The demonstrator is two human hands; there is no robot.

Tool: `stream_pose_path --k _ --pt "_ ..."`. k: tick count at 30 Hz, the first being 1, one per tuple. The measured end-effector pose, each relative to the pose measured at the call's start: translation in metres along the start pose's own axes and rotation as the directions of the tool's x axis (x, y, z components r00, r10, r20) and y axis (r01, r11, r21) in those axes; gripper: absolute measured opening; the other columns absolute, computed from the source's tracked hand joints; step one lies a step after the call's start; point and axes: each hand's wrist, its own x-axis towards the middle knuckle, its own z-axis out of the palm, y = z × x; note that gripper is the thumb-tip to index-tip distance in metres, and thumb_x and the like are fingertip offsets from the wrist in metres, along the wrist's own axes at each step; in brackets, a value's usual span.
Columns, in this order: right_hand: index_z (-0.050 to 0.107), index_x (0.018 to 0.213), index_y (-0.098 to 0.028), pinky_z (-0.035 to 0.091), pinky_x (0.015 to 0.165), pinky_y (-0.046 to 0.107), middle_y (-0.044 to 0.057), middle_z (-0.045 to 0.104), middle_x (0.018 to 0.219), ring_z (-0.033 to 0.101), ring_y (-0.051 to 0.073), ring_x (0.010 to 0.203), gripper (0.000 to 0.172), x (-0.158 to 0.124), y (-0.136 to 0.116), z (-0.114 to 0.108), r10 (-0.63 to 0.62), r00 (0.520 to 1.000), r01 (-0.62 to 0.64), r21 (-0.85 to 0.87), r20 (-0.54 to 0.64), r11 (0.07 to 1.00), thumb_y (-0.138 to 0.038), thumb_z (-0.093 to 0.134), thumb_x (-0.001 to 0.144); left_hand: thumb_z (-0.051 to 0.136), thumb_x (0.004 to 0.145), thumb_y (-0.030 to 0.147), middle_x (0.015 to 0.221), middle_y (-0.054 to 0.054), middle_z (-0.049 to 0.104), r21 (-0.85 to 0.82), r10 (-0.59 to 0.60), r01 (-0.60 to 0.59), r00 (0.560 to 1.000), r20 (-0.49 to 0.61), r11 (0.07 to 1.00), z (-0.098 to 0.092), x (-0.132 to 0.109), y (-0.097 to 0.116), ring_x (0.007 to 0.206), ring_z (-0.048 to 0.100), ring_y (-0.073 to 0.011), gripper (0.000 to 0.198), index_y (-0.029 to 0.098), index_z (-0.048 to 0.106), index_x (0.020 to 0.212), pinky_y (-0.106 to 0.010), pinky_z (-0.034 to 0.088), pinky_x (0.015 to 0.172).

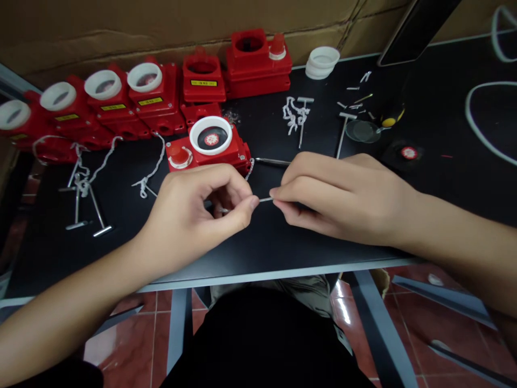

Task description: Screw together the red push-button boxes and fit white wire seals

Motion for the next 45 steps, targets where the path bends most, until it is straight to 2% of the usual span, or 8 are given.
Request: stream_pose_path --k 8,14,18,24,30,34,39,45 --pt "0.071 0.105 -0.021 0.041 0.055 0.027 0.005 0.077 0.101 0.065 0.013 0.075 0.013 -0.002 0.015 0.000 0.014 0.997 -0.028 0.176 0.079 0.984 -0.019 0.063 0.115 0.071 0.110 0.021 0.082 0.002 0.079 0.296 0.139 -0.168 0.983 0.119 0.940 -0.006 0.003 -0.008 0.066 0.066 -0.0148 0.016 0.024 0.079 0.096 -0.028 0.049 0.066" --pt "0.069 0.104 -0.022 0.045 0.061 0.027 0.002 0.074 0.099 0.056 0.011 0.067 0.013 -0.001 0.021 0.002 0.014 0.992 -0.068 0.434 0.127 0.898 -0.010 0.067 0.108 0.058 0.119 0.021 0.095 -0.005 0.081 0.490 0.321 -0.420 0.906 0.275 0.764 -0.006 0.002 -0.020 0.081 0.075 -0.0200 0.023 0.021 0.077 0.107 -0.031 0.053 0.077" --pt "0.068 0.101 -0.022 0.044 0.063 0.027 -0.001 0.069 0.093 0.055 0.010 0.068 0.015 0.001 0.024 0.001 0.023 0.990 -0.092 0.523 0.138 0.847 -0.007 0.068 0.104 0.055 0.120 0.022 0.099 -0.005 0.082 0.507 0.323 -0.406 0.913 0.248 0.760 -0.008 0.003 -0.020 0.081 0.075 -0.0197 0.021 0.022 0.074 0.110 -0.031 0.053 0.077" --pt "0.065 0.097 -0.023 0.044 0.066 0.027 -0.003 0.067 0.087 0.057 0.011 0.069 0.013 0.003 0.027 0.004 0.061 0.963 -0.197 0.526 0.264 0.827 -0.010 0.068 0.098 0.057 0.120 0.026 0.097 -0.002 0.082 0.184 0.150 -0.160 0.987 0.065 0.970 -0.008 0.004 -0.015 0.072 0.077 -0.0169 0.014 0.024 0.063 0.107 -0.030 0.059 0.072" --pt "0.065 0.095 -0.021 0.041 0.068 0.024 -0.004 0.063 0.084 0.054 0.010 0.069 0.011 0.005 0.028 0.003 0.070 0.933 -0.254 0.510 0.353 0.822 -0.010 0.067 0.096 0.048 0.129 0.054 0.120 -0.012 0.079 -0.278 0.134 -0.110 0.989 0.067 0.954 -0.003 0.004 -0.018 0.067 0.082 -0.0172 0.036 0.026 0.044 0.105 -0.031 0.069 0.056" --pt "0.064 0.094 -0.021 0.039 0.066 0.023 -0.004 0.064 0.084 0.053 0.009 0.067 0.012 0.002 0.028 0.005 0.067 0.936 -0.243 0.497 0.345 0.833 -0.010 0.068 0.094 0.058 0.125 0.060 0.134 -0.013 0.078 -0.372 0.082 -0.035 0.990 0.110 0.927 -0.006 0.004 -0.018 0.079 0.086 -0.0206 0.043 0.025 0.046 0.104 -0.036 0.076 0.066" --pt "0.068 0.099 -0.020 0.043 0.070 0.024 -0.001 0.070 0.093 0.060 0.011 0.073 0.007 0.001 0.023 0.008 0.050 0.949 -0.204 0.489 0.310 0.848 -0.014 0.068 0.103 0.057 0.126 0.060 0.135 -0.011 0.073 -0.405 0.093 -0.041 0.990 0.110 0.913 -0.003 0.005 -0.023 0.082 0.085 -0.0162 0.043 0.023 0.046 0.106 -0.032 0.076 0.070" --pt "0.081 0.118 -0.017 0.051 0.076 0.026 0.002 0.072 0.097 0.065 0.013 0.080 0.021 0.027 0.010 0.014 0.157 0.953 -0.293 0.654 0.259 0.697 -0.037 0.082 0.111 0.054 0.127 0.059 0.124 -0.008 0.074 -0.401 0.132 -0.101 0.990 0.050 0.910 0.001 0.007 -0.031 0.071 0.082 -0.0144 0.039 0.025 0.046 0.109 -0.028 0.071 0.060"
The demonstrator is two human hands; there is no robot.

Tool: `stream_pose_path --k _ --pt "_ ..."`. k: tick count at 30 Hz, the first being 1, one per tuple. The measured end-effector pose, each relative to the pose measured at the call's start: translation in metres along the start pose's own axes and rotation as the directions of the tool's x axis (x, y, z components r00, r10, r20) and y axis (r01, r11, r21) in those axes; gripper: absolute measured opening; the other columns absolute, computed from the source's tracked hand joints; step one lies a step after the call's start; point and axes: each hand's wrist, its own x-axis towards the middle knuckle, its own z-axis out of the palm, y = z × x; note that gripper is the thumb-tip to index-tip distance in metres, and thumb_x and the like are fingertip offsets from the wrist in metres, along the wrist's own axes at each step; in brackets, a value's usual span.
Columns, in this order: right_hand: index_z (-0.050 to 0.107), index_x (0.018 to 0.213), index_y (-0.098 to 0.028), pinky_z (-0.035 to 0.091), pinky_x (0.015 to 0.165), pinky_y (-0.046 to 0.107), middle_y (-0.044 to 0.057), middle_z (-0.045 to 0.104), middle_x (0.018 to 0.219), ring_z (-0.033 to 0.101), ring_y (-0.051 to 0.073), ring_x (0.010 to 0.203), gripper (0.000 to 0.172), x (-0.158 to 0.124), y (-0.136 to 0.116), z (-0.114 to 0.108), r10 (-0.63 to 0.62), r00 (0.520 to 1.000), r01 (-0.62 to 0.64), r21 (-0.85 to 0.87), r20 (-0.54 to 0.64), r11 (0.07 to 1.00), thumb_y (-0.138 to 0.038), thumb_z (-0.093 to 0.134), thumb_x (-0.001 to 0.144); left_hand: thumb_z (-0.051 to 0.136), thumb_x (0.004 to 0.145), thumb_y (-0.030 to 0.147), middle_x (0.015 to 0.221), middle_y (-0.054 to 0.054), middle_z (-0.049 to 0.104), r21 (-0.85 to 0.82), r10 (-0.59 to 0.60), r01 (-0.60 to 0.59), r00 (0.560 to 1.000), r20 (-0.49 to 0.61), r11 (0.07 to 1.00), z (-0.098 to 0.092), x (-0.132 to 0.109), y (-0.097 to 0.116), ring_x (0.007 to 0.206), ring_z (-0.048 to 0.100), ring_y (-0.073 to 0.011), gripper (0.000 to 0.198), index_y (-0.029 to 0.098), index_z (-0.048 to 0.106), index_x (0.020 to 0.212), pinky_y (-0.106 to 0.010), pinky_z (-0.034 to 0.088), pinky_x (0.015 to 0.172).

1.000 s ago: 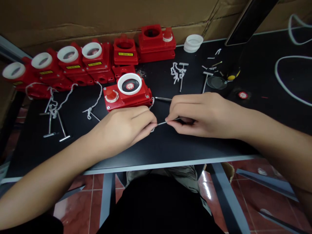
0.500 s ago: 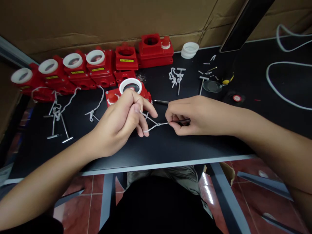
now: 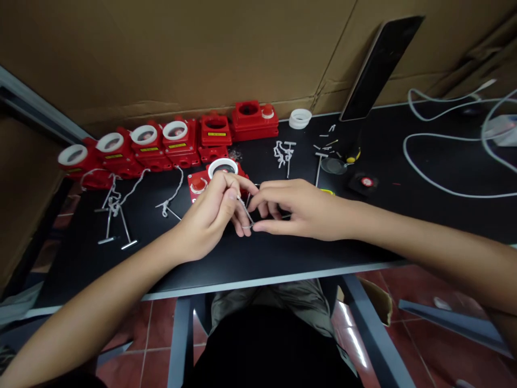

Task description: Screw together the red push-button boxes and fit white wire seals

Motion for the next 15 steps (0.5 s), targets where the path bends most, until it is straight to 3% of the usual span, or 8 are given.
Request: stream_pose_path --k 4,6,8,11,15 --pt "0.082 0.101 -0.018 0.047 0.074 0.025 0.000 0.074 0.087 0.062 0.011 0.076 0.007 0.017 -0.006 0.007 0.035 0.997 -0.023 0.153 -0.074 0.988 -0.023 0.083 0.105 0.056 0.126 0.059 0.136 -0.010 0.073 0.030 0.051 -0.050 0.998 -0.034 0.998 -0.003 0.000 -0.001 0.067 0.081 -0.0125 0.039 0.025 0.047 0.109 -0.027 0.067 0.054" --pt "0.080 0.096 -0.018 0.047 0.072 0.024 0.000 0.077 0.085 0.064 0.010 0.074 0.009 0.020 -0.007 0.011 0.072 0.991 -0.029 0.340 -0.117 0.940 -0.022 0.084 0.104 0.059 0.125 0.061 0.125 -0.007 0.075 0.025 0.047 -0.046 0.998 -0.032 0.999 -0.004 0.000 -0.003 0.069 0.081 -0.0139 0.038 0.025 0.051 0.113 -0.028 0.068 0.058" --pt "0.076 0.099 -0.018 0.048 0.065 0.023 0.000 0.078 0.083 0.064 0.010 0.068 0.019 0.019 -0.005 0.014 0.133 0.981 -0.039 0.520 -0.144 0.854 -0.032 0.085 0.107 0.062 0.124 0.062 0.109 -0.003 0.074 -0.003 0.017 -0.017 1.000 -0.014 1.000 -0.003 0.000 -0.003 0.069 0.080 -0.0150 0.038 0.024 0.055 0.121 -0.028 0.067 0.060" --pt "0.071 0.104 -0.019 0.046 0.053 0.022 0.000 0.078 0.083 0.061 0.008 0.058 0.040 0.016 0.001 0.017 0.211 0.955 -0.043 0.608 -0.208 0.792 -0.057 0.084 0.109 0.071 0.120 0.058 0.098 0.000 0.073 -0.042 -0.045 0.047 0.998 0.038 0.998 -0.001 0.001 -0.002 0.069 0.077 -0.0146 0.039 0.022 0.062 0.133 -0.026 0.064 0.062" --pt "0.069 0.101 -0.020 0.049 0.049 0.021 0.000 0.080 0.083 0.062 0.007 0.053 0.046 0.012 0.009 0.016 0.299 0.903 -0.010 0.680 -0.309 0.733 -0.061 0.091 0.103 0.082 0.111 0.034 0.086 0.001 0.070 0.085 -0.046 0.039 0.995 0.087 0.996 -0.002 0.002 0.006 0.073 0.070 -0.0127 0.017 0.018 0.078 0.113 -0.025 0.058 0.071"
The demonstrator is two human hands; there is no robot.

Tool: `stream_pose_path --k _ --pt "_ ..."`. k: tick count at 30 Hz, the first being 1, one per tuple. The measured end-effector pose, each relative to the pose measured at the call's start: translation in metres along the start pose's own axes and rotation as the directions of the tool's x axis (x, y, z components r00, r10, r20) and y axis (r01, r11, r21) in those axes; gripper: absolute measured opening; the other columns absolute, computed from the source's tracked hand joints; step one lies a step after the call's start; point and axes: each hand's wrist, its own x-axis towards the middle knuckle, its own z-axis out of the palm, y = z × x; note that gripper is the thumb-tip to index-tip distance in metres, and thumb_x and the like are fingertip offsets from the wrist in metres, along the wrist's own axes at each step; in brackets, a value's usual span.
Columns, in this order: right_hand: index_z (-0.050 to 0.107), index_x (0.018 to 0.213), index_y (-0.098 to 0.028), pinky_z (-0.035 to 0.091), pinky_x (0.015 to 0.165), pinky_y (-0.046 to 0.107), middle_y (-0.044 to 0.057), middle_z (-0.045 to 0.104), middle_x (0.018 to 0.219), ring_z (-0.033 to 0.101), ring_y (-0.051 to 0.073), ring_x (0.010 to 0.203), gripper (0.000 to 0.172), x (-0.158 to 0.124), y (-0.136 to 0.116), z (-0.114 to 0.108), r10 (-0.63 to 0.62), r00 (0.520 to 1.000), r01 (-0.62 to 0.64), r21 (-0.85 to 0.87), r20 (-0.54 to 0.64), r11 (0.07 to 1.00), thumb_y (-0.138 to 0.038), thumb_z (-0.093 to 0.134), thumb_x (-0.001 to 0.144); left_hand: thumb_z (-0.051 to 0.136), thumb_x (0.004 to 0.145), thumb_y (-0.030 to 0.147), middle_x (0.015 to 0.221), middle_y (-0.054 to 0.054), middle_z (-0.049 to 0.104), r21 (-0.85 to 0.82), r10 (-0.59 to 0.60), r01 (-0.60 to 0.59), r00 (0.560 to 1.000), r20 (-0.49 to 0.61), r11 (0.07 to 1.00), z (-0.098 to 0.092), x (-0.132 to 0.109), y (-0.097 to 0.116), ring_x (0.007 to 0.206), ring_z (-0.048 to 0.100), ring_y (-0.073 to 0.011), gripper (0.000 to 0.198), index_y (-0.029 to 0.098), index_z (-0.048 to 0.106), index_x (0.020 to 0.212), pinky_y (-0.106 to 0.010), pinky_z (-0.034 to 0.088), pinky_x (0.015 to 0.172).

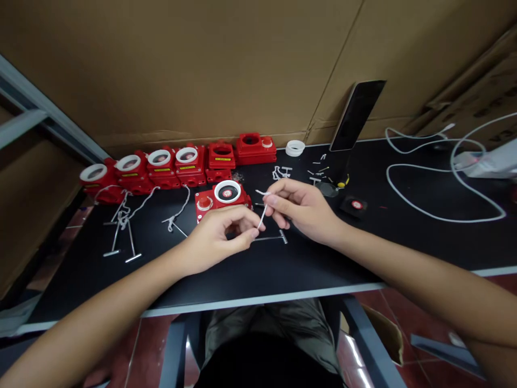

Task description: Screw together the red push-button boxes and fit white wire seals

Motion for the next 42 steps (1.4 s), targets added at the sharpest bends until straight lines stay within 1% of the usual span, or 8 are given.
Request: stream_pose_path --k 5,11,14,17,20,25,31,42 --pt "0.071 0.103 -0.021 0.058 0.057 0.021 0.000 0.083 0.088 0.070 0.009 0.060 0.046 0.000 -0.004 -0.004 -0.001 0.993 0.011 0.078 -0.115 0.997 -0.056 0.099 0.096 0.084 0.109 0.024 0.105 -0.006 0.077 0.088 0.122 -0.121 0.993 0.002 0.989 -0.005 0.001 0.010 0.095 0.075 -0.0161 0.011 0.020 0.088 0.101 -0.025 0.063 0.086" --pt "0.068 0.092 -0.020 0.057 0.060 0.022 -0.001 0.077 0.079 0.069 0.010 0.061 0.033 -0.008 -0.005 -0.005 0.015 0.999 -0.021 -0.184 -0.031 0.983 -0.037 0.098 0.093 0.080 0.118 0.044 0.112 -0.010 0.089 -0.114 0.084 -0.089 0.995 -0.048 0.989 -0.007 0.000 0.010 0.099 0.082 -0.0196 0.031 0.023 0.092 0.137 -0.028 0.069 0.091" --pt "0.069 0.094 -0.021 0.058 0.065 0.022 -0.001 0.075 0.080 0.069 0.010 0.068 0.016 -0.013 -0.002 -0.004 -0.152 0.986 0.165 -0.380 0.066 0.910 -0.023 0.084 0.099 0.074 0.121 0.045 0.110 -0.009 0.090 -0.104 0.074 -0.082 0.994 -0.085 0.991 -0.004 -0.001 0.006 0.098 0.083 -0.0196 0.040 0.025 0.085 0.155 -0.029 0.070 0.092" --pt "0.070 0.097 -0.021 0.057 0.067 0.021 0.001 0.079 0.091 0.070 0.010 0.075 0.014 -0.015 -0.003 -0.003 -0.414 0.882 0.469 -0.503 0.224 0.726 -0.009 0.077 0.100 0.071 0.122 0.043 0.106 -0.008 0.090 -0.058 0.060 -0.066 0.993 -0.100 0.996 0.000 -0.002 0.004 0.092 0.083 -0.0190 0.042 0.024 0.081 0.159 -0.029 0.071 0.088" --pt "0.071 0.101 -0.020 0.057 0.068 0.020 0.003 0.081 0.095 0.073 0.010 0.083 0.017 -0.016 -0.006 -0.001 -0.528 0.795 0.601 -0.511 0.300 0.615 -0.004 0.077 0.101 0.074 0.120 0.041 0.101 -0.007 0.088 -0.027 0.041 -0.044 0.993 -0.111 0.999 0.002 -0.003 0.006 0.087 0.081 -0.0188 0.038 0.021 0.084 0.151 -0.029 0.070 0.084" --pt "0.074 0.108 -0.019 0.061 0.068 0.023 0.004 0.081 0.098 0.072 0.012 0.081 0.011 -0.018 -0.007 0.001 -0.520 0.789 0.611 -0.515 0.327 0.602 -0.010 0.079 0.107 0.080 0.116 0.036 0.111 -0.008 0.086 0.020 0.062 -0.059 0.981 -0.183 0.998 0.002 -0.004 0.009 0.081 0.078 -0.0159 0.027 0.022 0.090 0.137 -0.027 0.068 0.076" --pt "0.071 0.103 -0.021 0.059 0.064 0.024 0.003 0.077 0.097 0.069 0.011 0.074 0.010 -0.021 -0.009 0.003 -0.497 0.825 0.554 -0.559 0.270 0.616 -0.014 0.076 0.107 0.087 0.111 0.031 0.127 -0.011 0.087 0.105 0.204 -0.184 0.950 -0.235 0.977 -0.001 -0.005 0.014 0.108 0.080 -0.0234 0.015 0.028 0.097 0.122 -0.029 0.069 0.082" --pt "0.073 0.106 -0.021 0.059 0.064 0.025 0.005 0.080 0.100 0.071 0.012 0.078 0.009 -0.022 -0.012 0.002 -0.486 0.836 0.540 -0.546 0.256 0.641 -0.016 0.080 0.107 0.094 0.101 0.025 0.097 -0.006 0.086 0.063 0.205 -0.196 0.944 -0.258 0.979 0.000 -0.001 0.016 0.079 0.071 -0.0156 0.004 0.023 0.093 0.098 -0.026 0.061 0.072"
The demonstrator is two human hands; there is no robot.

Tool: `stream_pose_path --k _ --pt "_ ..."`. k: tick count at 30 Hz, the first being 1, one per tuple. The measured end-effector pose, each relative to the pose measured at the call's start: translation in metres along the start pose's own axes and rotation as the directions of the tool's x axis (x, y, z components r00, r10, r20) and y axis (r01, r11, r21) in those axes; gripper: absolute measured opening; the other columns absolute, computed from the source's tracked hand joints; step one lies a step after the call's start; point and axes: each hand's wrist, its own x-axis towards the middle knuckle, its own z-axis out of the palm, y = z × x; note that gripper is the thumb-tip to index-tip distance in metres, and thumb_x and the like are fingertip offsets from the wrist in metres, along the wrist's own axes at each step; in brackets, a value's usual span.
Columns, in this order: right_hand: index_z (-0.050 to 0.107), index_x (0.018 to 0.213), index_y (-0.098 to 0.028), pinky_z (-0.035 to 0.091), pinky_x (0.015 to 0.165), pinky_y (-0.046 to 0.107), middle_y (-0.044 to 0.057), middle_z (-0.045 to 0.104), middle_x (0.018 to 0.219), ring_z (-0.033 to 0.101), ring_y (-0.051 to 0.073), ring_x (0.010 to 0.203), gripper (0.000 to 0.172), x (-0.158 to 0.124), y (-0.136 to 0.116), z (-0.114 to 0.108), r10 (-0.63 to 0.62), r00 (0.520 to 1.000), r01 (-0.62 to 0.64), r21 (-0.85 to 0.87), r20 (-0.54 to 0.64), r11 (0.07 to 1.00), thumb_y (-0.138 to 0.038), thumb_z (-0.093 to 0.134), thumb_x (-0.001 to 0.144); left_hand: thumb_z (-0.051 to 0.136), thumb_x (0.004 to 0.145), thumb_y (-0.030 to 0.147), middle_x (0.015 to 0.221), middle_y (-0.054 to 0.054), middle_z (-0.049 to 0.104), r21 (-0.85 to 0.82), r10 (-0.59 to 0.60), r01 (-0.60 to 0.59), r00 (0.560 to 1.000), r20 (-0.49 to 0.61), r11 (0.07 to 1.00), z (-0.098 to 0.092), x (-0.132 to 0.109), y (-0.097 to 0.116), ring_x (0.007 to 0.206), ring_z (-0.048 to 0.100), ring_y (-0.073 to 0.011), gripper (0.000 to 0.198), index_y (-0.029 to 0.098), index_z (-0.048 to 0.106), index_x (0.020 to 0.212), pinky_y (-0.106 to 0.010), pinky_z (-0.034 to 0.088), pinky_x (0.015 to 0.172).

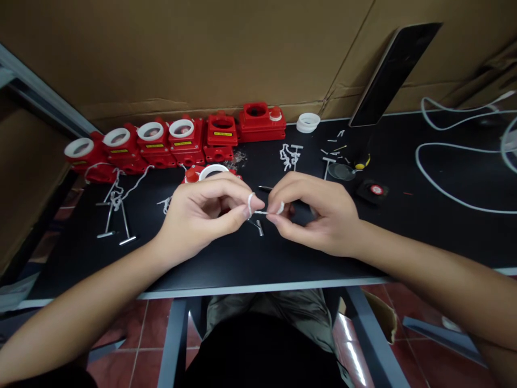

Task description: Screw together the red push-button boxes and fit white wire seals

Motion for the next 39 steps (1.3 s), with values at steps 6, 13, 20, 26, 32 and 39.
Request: stream_pose_path --k 6,13,20,26,32,39 --pt "0.074 0.109 -0.024 0.061 0.067 0.030 0.005 0.084 0.099 0.074 0.015 0.081 0.012 0.001 -0.005 -0.002 -0.045 0.996 0.047 -0.020 0.071 0.999 -0.013 0.076 0.109 0.093 0.099 0.029 0.085 -0.004 0.074 0.025 -0.036 0.034 0.997 0.063 0.999 0.002 0.000 0.002 0.072 0.063 -0.0137 0.019 0.020 0.080 0.088 -0.023 0.055 0.065" --pt "0.077 0.114 -0.022 0.064 0.072 0.028 0.005 0.085 0.102 0.077 0.014 0.084 0.010 -0.001 -0.005 -0.001 -0.064 0.995 0.067 -0.031 0.080 0.997 -0.013 0.074 0.112 0.097 0.100 0.036 0.088 -0.004 0.077 -0.063 -0.074 0.081 0.991 0.107 0.995 0.003 0.000 0.003 0.073 0.066 -0.0134 0.024 0.018 0.082 0.093 -0.024 0.058 0.068" --pt "0.082 0.111 -0.026 0.063 0.064 0.030 0.004 0.086 0.098 0.078 0.016 0.080 0.013 0.001 -0.012 -0.004 -0.014 1.000 0.014 0.024 0.002 1.000 -0.014 0.079 0.108 0.103 0.097 0.053 0.090 -0.005 0.080 -0.198 -0.197 0.201 0.980 0.042 0.959 0.005 -0.004 -0.002 0.083 0.077 -0.0185 0.033 0.023 0.095 0.108 -0.030 0.067 0.080" --pt "0.080 0.109 -0.025 0.063 0.066 0.029 0.004 0.088 0.100 0.076 0.014 0.076 0.012 -0.001 -0.017 -0.005 0.005 1.000 -0.005 0.061 -0.005 0.998 -0.013 0.079 0.109 0.102 0.099 0.046 0.093 -0.005 0.083 -0.180 -0.168 0.166 0.986 0.006 0.970 0.008 -0.006 0.005 0.084 0.078 -0.0182 0.024 0.026 0.097 0.111 -0.029 0.069 0.077" --pt "0.079 0.111 -0.025 0.064 0.069 0.031 0.005 0.087 0.101 0.080 0.016 0.083 0.008 -0.001 -0.020 -0.006 -0.001 1.000 0.002 0.077 -0.008 0.997 -0.017 0.081 0.110 0.103 0.097 0.028 0.097 -0.005 0.085 -0.120 -0.147 0.150 0.989 0.028 0.981 0.009 -0.007 0.011 0.089 0.083 -0.0184 0.018 0.022 0.094 0.112 -0.029 0.073 0.086" --pt "0.069 0.103 -0.025 0.058 0.065 0.032 0.002 0.077 0.093 0.069 0.015 0.075 0.013 -0.003 -0.015 0.002 0.101 0.995 -0.101 0.002 0.026 0.995 -0.014 0.074 0.106 0.098 0.100 0.022 0.098 -0.002 0.080 -0.097 -0.109 0.112 0.994 0.027 0.989 0.012 -0.010 0.012 0.081 0.081 -0.0149 0.016 0.021 0.085 0.109 -0.026 0.073 0.083"
